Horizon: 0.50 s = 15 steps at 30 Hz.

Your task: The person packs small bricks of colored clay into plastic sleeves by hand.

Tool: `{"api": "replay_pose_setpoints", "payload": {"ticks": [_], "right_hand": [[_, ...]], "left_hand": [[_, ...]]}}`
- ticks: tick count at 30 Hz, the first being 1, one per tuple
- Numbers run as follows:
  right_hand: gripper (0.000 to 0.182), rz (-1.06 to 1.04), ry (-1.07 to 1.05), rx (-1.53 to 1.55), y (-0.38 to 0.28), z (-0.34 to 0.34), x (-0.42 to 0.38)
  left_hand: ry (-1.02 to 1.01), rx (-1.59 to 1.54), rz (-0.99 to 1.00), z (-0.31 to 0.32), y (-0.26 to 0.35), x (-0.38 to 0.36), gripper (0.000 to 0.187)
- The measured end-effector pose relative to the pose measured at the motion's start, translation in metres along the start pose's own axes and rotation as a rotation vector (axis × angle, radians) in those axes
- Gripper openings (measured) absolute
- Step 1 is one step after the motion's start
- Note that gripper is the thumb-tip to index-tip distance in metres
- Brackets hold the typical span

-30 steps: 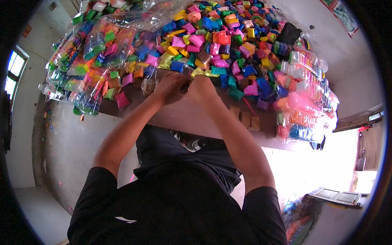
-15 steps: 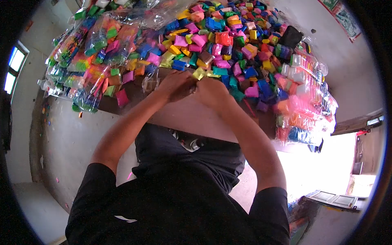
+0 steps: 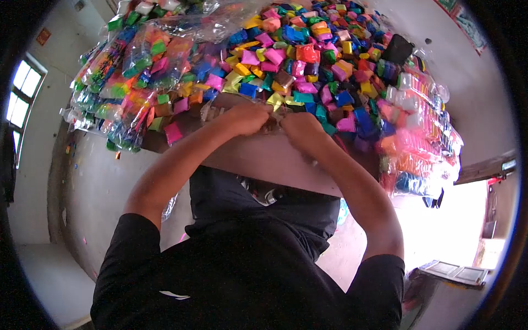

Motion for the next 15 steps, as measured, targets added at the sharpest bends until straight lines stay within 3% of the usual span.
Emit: {"api": "replay_pose_setpoints", "payload": {"ticks": [2,5,7,10,15], "right_hand": [[0.014,0.016,0.018,0.011,0.005,0.001,-0.001],[0.015,-0.004,0.082,-0.021,0.005,-0.008,-0.004],[0.016,0.065,-0.050,-0.004,0.011,0.002,-0.003],[0.017,0.058,0.026,-0.047,0.009,-0.004,-0.012],[0.017,0.032,0.052,-0.002,0.015,-0.004,-0.010]], "left_hand": [[-0.061,0.099,0.050,0.009,-0.003,0.003,0.028],[0.100,-0.067,-0.005,-0.006,-0.003,0.001,0.027],[-0.028,0.090,0.036,-0.008,0.006,-0.001,0.025],[-0.098,0.086,-0.006,-0.032,0.016,-0.014,0.027],[-0.062,0.033,0.031,-0.013,0.006,-0.003,0.024]]}}
Point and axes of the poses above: each hand's wrist, its own x-axis towards the middle knuckle, its own z-axis out of the palm, y = z × x, the point moved 6 cm from there along x, towards the middle knuckle, and after that the axes turned 7 degrees about -z, right-handed, at the moved point
